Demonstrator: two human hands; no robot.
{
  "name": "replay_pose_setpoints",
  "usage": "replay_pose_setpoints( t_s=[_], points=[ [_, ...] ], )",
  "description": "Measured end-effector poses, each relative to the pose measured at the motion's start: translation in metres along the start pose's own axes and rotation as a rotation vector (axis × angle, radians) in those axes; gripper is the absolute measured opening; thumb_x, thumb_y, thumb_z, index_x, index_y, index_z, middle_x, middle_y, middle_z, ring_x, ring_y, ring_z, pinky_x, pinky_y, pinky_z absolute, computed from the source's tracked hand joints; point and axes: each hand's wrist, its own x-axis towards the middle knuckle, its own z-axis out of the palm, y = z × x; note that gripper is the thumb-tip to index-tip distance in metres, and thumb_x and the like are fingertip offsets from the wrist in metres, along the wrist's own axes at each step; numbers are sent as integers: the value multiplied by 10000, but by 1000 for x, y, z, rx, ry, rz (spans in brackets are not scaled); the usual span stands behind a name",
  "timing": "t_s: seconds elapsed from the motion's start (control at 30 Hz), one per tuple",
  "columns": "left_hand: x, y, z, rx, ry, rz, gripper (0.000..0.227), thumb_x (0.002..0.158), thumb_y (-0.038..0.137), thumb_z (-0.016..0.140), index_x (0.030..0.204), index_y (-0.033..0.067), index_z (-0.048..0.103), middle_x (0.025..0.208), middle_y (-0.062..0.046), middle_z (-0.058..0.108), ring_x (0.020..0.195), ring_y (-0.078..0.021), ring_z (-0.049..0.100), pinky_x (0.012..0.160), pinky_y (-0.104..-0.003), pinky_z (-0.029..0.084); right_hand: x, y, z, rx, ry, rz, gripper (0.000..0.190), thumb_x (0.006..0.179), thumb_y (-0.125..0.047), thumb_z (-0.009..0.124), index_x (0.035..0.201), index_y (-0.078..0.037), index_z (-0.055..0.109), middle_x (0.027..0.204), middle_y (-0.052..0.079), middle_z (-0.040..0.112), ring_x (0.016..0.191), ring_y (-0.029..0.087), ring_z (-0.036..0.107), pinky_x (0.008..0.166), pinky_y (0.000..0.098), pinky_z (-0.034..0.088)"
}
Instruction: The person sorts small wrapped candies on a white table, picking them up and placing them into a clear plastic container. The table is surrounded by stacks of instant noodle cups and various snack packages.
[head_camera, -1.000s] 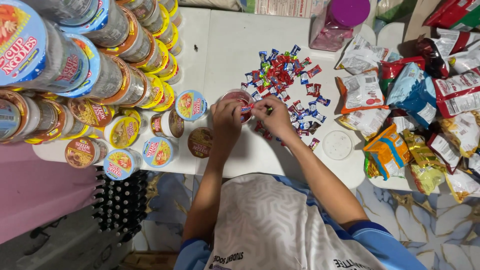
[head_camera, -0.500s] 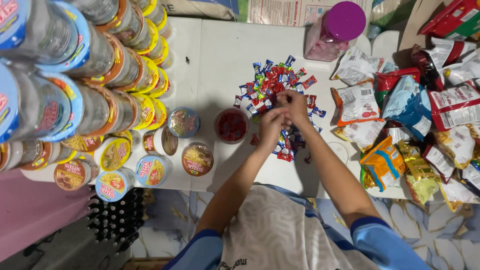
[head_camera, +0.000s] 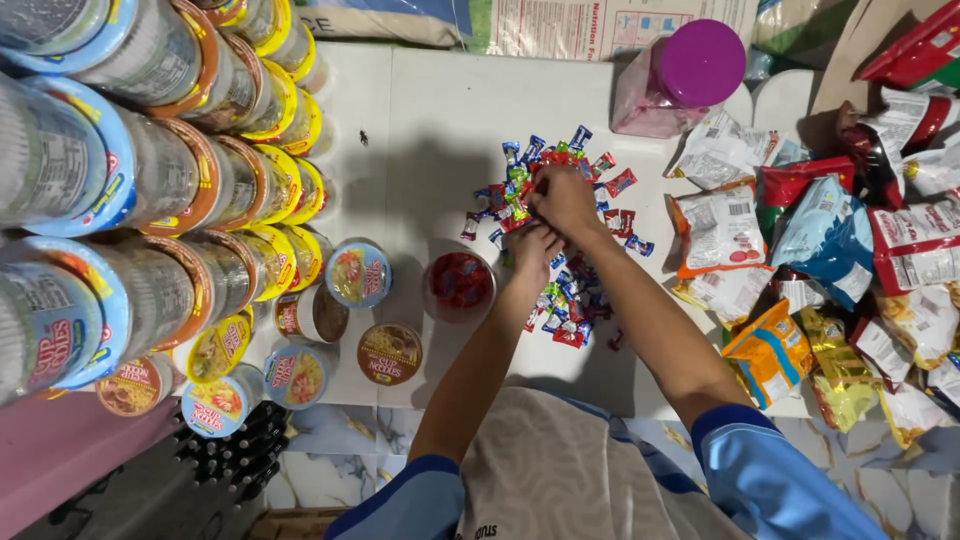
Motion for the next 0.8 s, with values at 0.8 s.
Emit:
replay_pose_setpoints(
  t_s=[0.8],
  points=[
    [-196,64,72,467,-260,462,228,998,160,654,1102,-34,715,985,-108,769,886,-160,738,746,-306,580,-142,26,-54,1124,184,299,121,987,-91,675,1007,15,731,836,69,733,708,120,670,646,255,562]
  ],
)
